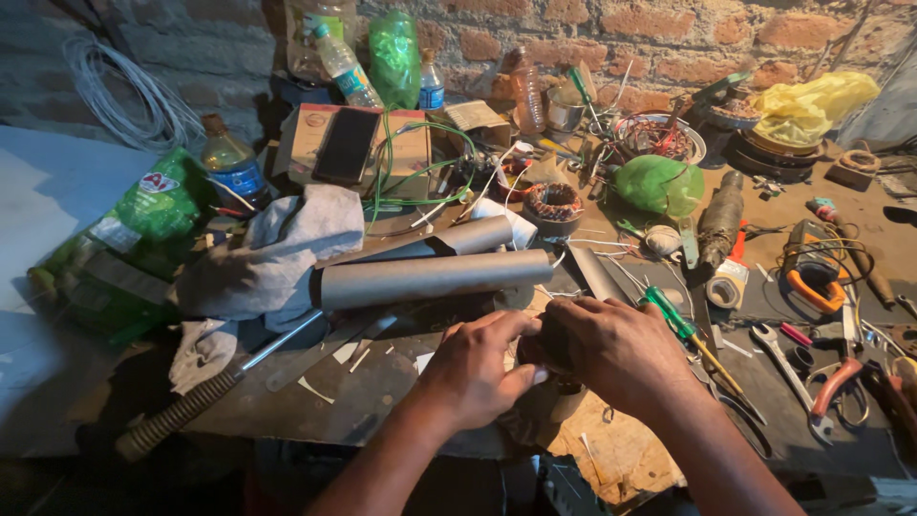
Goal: The person winds copper wire around a cylindrical core, using a screwdriver to adjust the winding and hands to secure the wire. The person continues to wrap and adjust the wire throughout the clip.
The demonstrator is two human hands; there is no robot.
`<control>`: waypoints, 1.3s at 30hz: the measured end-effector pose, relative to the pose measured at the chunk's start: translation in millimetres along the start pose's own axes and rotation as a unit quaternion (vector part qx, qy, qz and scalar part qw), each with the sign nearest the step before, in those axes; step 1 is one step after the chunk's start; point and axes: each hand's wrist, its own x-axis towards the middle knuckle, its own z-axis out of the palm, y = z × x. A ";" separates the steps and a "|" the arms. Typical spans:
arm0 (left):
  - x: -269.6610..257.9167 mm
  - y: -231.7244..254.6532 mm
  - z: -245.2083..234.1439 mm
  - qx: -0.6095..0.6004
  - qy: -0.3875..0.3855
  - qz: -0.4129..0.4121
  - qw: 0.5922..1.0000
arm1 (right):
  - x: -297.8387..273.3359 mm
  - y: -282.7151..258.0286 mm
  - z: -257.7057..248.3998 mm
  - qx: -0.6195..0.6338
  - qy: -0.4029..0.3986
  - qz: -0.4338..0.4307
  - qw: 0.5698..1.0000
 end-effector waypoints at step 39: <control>-44.7 -1.6 32.3 0.152 0.181 0.063 0.970 | -134.1 21.3 200.4 0.458 0.162 0.171 0.857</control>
